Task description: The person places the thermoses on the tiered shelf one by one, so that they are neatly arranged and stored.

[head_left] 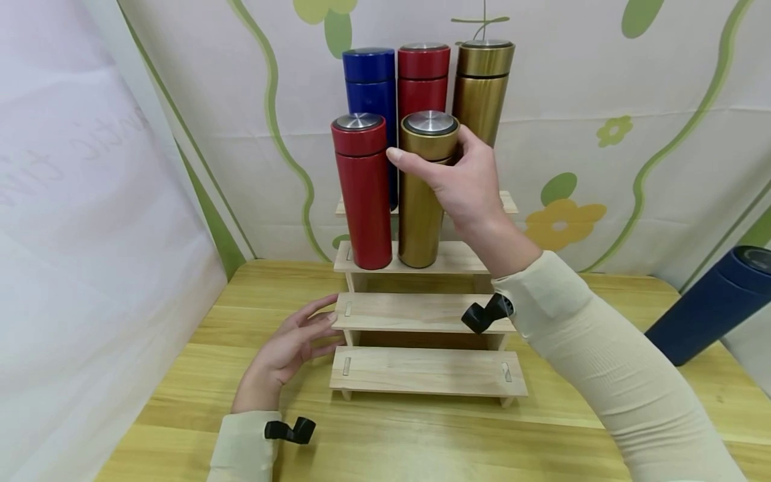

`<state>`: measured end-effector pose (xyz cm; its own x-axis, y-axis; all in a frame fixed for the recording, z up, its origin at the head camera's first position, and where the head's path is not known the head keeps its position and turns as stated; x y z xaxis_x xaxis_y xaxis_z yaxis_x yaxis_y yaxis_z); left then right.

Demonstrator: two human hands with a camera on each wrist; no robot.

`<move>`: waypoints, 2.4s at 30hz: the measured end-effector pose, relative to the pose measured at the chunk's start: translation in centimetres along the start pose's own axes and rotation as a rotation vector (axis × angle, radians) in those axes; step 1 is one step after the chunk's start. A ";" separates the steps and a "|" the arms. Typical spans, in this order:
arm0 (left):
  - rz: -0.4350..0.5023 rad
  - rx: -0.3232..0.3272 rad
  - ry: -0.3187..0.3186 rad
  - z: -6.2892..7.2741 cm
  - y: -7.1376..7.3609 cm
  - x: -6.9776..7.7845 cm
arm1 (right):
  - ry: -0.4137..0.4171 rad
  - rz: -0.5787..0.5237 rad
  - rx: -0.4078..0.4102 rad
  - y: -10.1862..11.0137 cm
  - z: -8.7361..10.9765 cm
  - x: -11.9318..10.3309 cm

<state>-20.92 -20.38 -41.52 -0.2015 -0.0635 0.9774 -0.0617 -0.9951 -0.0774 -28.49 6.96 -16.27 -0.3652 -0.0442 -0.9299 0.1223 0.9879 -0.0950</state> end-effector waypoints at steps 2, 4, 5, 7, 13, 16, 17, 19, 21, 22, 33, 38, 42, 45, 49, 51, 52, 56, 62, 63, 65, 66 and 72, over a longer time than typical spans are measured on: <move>-0.003 0.003 0.000 0.0 0.0 0.0 | 0.005 0.004 -0.005 -0.2 0.0 0.0; -0.006 0.006 0.000 0.0 0.0 0.0 | 0.012 0.016 -0.012 -0.3 -0.1 0.0; -0.008 0.008 0.000 0.0 0.0 0.0 | 0.015 0.023 -0.017 -0.3 -0.1 0.0; -0.009 0.013 0.001 0.0 0.0 0.1 | 0.013 0.036 -0.027 -0.4 -0.2 0.0; -0.008 0.025 0.002 0.0 0.2 0.1 | 0.006 0.108 -0.052 -0.4 -0.1 0.1; -0.010 0.015 0.002 0.0 0.1 0.0 | -0.003 0.144 -0.058 -0.2 0.0 0.2; -0.011 0.012 0.001 0.0 0.1 0.0 | -0.006 0.153 -0.058 -0.2 0.0 0.2; -0.012 0.010 0.001 0.0 0.1 0.0 | -0.007 0.166 -0.057 0.0 0.0 0.3; -0.010 0.011 0.000 0.0 0.1 0.0 | -0.002 0.180 -0.057 0.1 0.0 0.3; -0.011 0.012 0.000 0.0 0.1 0.0 | 0.000 0.185 -0.058 0.2 0.0 0.3; -0.008 0.012 0.002 0.0 0.1 -0.1 | 0.042 0.154 -0.047 0.7 0.0 0.6; -0.005 0.015 0.000 0.0 0.1 0.0 | 0.075 0.129 -0.048 0.6 0.0 0.4; -0.002 0.011 0.001 0.0 0.0 0.0 | 0.094 0.117 -0.049 0.4 0.0 0.4; -0.002 0.011 -0.002 0.0 0.0 -0.1 | 0.095 0.103 -0.053 0.2 0.0 0.4; -0.003 0.011 -0.004 0.0 0.1 -0.1 | 0.096 0.089 -0.055 0.0 0.0 0.4; -0.004 0.010 -0.002 0.1 0.0 -0.1 | 0.096 0.090 -0.054 0.0 -0.1 0.5; -0.006 0.010 -0.001 0.1 0.0 -0.1 | 0.096 0.093 -0.053 0.0 -0.1 0.6; -0.009 0.013 0.001 0.1 0.0 -0.1 | 0.093 0.106 -0.047 0.1 -0.1 0.7; -0.009 0.023 0.002 0.0 0.0 0.0 | 0.085 0.194 -0.035 0.3 0.0 0.5; -0.009 0.024 0.003 0.0 0.0 0.0 | 0.087 0.220 -0.029 0.4 0.0 0.4; -0.007 0.025 0.005 0.0 0.0 0.0 | 0.092 0.264 -0.016 0.5 0.0 0.3; -0.007 0.025 0.006 0.0 0.0 0.0 | 0.095 0.285 -0.009 0.6 0.0 0.3; -0.006 0.016 0.007 0.2 0.0 0.0 | 0.090 0.306 0.013 1.0 0.0 0.5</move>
<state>-20.76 -20.44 -41.47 -0.2082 -0.0569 0.9764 -0.0472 -0.9966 -0.0681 -28.58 7.97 -16.82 -0.3898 0.2690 -0.8807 0.2506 0.9513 0.1796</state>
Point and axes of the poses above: each hand's wrist, its own z-axis away from the middle knuckle, its own y-axis out of the back of the hand, x = y × z, the point moved 6 cm from there along -z, towards the middle knuckle, and after that the axes turned 10 degrees about x, right-handed, at the moved point
